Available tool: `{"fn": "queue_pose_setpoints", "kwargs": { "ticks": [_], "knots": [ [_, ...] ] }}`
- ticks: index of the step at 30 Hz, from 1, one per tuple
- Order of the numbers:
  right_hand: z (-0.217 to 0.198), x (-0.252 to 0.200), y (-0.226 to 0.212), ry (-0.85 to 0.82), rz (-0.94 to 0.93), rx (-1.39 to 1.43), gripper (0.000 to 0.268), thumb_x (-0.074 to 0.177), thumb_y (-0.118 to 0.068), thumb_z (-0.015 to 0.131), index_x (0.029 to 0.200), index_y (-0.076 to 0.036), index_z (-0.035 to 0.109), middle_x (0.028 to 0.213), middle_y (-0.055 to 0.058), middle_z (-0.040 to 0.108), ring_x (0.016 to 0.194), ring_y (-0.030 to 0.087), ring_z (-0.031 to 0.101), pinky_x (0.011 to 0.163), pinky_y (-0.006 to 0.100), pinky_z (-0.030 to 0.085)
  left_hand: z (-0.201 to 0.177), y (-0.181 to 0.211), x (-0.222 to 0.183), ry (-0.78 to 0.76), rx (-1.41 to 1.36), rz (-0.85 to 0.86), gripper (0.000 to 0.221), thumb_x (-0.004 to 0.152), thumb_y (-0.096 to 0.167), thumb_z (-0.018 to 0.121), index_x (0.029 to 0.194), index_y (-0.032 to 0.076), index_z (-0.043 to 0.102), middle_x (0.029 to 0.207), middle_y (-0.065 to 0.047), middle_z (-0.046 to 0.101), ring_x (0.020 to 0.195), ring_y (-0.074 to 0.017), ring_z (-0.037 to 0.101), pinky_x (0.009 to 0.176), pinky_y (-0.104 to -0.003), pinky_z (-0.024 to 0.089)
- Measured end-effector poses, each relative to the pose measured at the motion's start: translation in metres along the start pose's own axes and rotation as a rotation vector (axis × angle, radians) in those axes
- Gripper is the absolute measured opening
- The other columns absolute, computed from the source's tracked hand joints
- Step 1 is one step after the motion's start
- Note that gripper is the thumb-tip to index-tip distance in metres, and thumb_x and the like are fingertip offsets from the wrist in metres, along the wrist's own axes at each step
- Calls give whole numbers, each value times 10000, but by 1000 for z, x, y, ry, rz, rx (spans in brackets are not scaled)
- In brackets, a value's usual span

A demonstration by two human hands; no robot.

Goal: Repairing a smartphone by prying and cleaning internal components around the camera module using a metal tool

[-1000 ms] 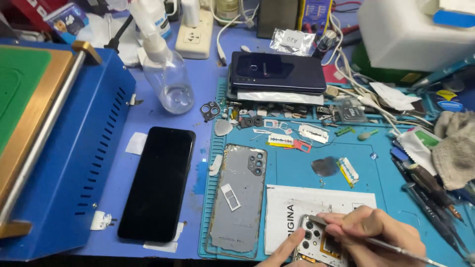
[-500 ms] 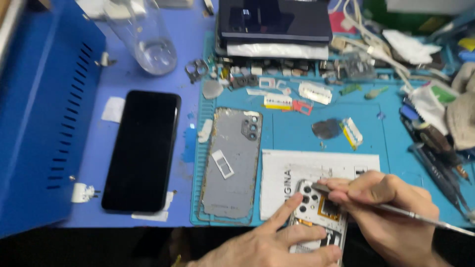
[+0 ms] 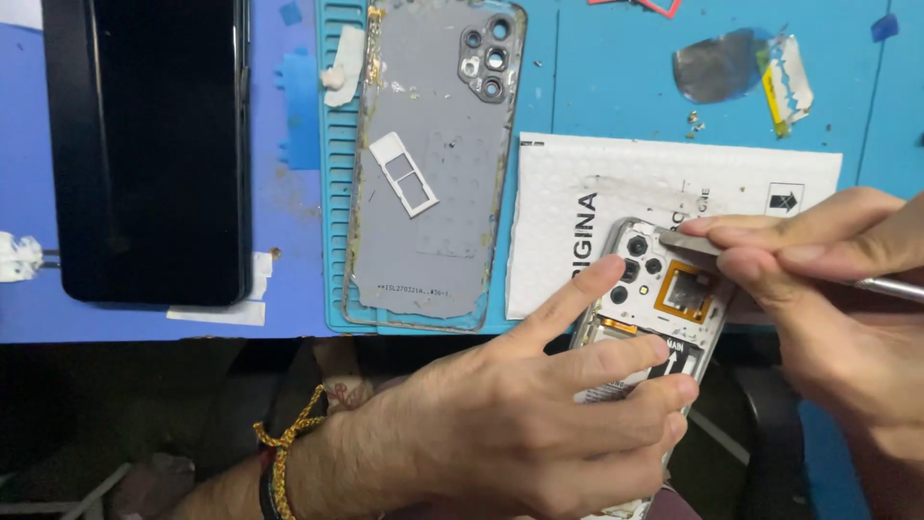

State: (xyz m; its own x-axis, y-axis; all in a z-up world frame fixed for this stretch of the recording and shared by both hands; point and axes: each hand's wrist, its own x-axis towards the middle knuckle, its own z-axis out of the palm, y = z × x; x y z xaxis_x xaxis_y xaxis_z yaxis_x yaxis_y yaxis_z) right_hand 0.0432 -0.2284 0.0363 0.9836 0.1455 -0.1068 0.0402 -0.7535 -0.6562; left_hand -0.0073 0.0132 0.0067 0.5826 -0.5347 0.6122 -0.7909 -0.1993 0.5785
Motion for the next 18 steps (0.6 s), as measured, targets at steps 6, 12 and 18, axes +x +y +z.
{"fn": "queue_pose_setpoints", "kwargs": {
  "ticks": [6,12,18],
  "knots": [
    [6,-11,34,-30,80,147,115,1117,-19,646,1041,60,679,1290,233,741,1179,313,780,1018,391,688,7,-3,-6,21,-5,-9,226,1206,42,560,1028,70,697,1249,-133,665,1285,-291,589,1290,-744,542],
    [9,-8,0,49,-102,-55,136,1199,68,704,1104,164,708,1240,295,736,1195,369,774,1120,423,642,2,-2,-5,-21,-29,-17,277,1200,-8,532,963,68,653,1251,-142,648,1302,-297,559,1335,-752,499],
    [5,-8,24,-15,175,90,253,1123,-138,608,1236,61,716,1324,190,737,1295,298,726,1162,377,593,5,-3,-8,-2,12,22,236,1162,54,522,1064,46,736,1308,-158,682,1289,-314,575,1285,-769,511]
  ]
}}
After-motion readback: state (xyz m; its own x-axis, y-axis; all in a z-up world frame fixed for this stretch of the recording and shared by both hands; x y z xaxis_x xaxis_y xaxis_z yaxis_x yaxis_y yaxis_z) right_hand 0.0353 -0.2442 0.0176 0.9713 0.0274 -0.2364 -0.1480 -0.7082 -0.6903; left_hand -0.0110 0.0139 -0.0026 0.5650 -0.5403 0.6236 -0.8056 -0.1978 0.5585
